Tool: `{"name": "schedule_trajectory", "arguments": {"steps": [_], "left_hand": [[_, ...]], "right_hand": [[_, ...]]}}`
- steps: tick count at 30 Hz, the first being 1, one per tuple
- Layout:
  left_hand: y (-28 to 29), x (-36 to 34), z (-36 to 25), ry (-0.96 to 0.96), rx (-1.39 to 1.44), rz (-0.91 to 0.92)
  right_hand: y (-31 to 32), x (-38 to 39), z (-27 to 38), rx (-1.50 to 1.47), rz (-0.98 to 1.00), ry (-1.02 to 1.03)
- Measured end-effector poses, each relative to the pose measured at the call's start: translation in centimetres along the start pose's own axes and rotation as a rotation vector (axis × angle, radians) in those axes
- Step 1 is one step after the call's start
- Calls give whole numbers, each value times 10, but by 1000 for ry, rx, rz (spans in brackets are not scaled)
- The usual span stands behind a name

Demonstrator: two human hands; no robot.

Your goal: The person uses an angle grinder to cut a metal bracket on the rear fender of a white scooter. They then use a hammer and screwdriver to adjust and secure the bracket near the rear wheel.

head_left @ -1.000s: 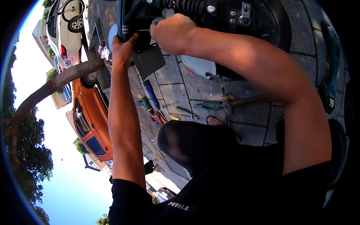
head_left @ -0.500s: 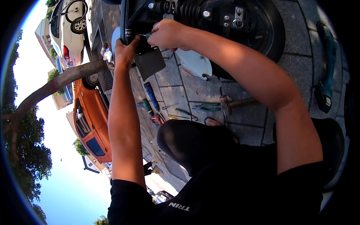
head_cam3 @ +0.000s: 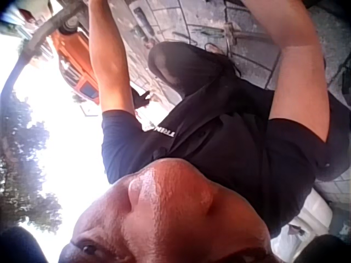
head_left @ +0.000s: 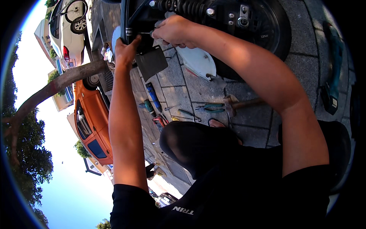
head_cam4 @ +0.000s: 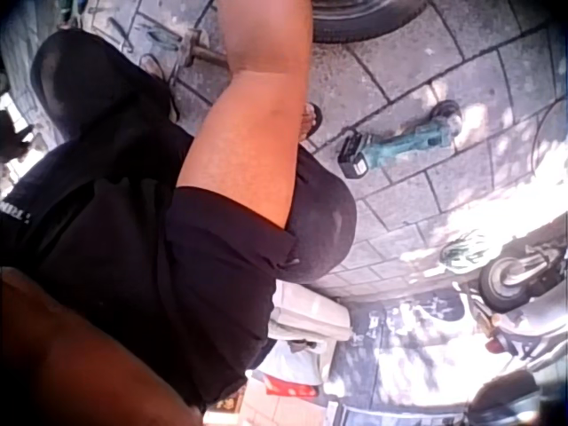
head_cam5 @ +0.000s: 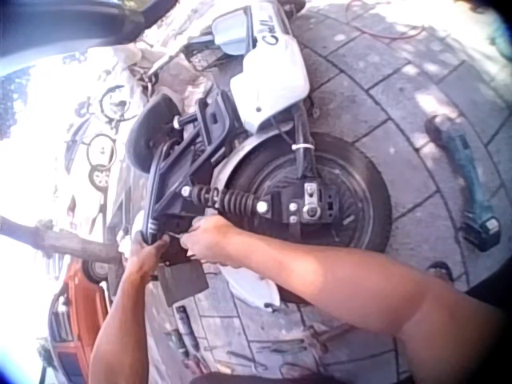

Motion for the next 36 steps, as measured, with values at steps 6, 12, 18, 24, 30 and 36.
{"name": "schedule_trajectory", "arguments": {"steps": [6, 12, 18, 24, 30, 36], "left_hand": [[1, 3, -5, 1, 13, 12], [1, 5, -9, -5, 24, 11], [-2, -4, -2, -46, 4, -9], [-5, -5, 6, -37, 56, -7], [-3, -7, 8, -26, 22, 42], [-3, -5, 7, -13, 18, 34]], "right_hand": [[-1, -2, -3, -5, 6, 23], [-2, -5, 1, 129, -12, -53], [-8, -17, 7, 701, -132, 385], [-8, -5, 7, 784, -186, 486], [-5, -20, 2, 580, -135, 380], [-2, -18, 5, 484, -69, 295]]}}
Point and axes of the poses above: each hand's wrist, its own x-axis away from the middle knuckle, its own y-axis out of the back of the hand, z = x × y, the point moved 5 cm from there along -x, towards the middle knuckle, and after that the axes turned 14 degrees about -z, right-handed, at the moved point
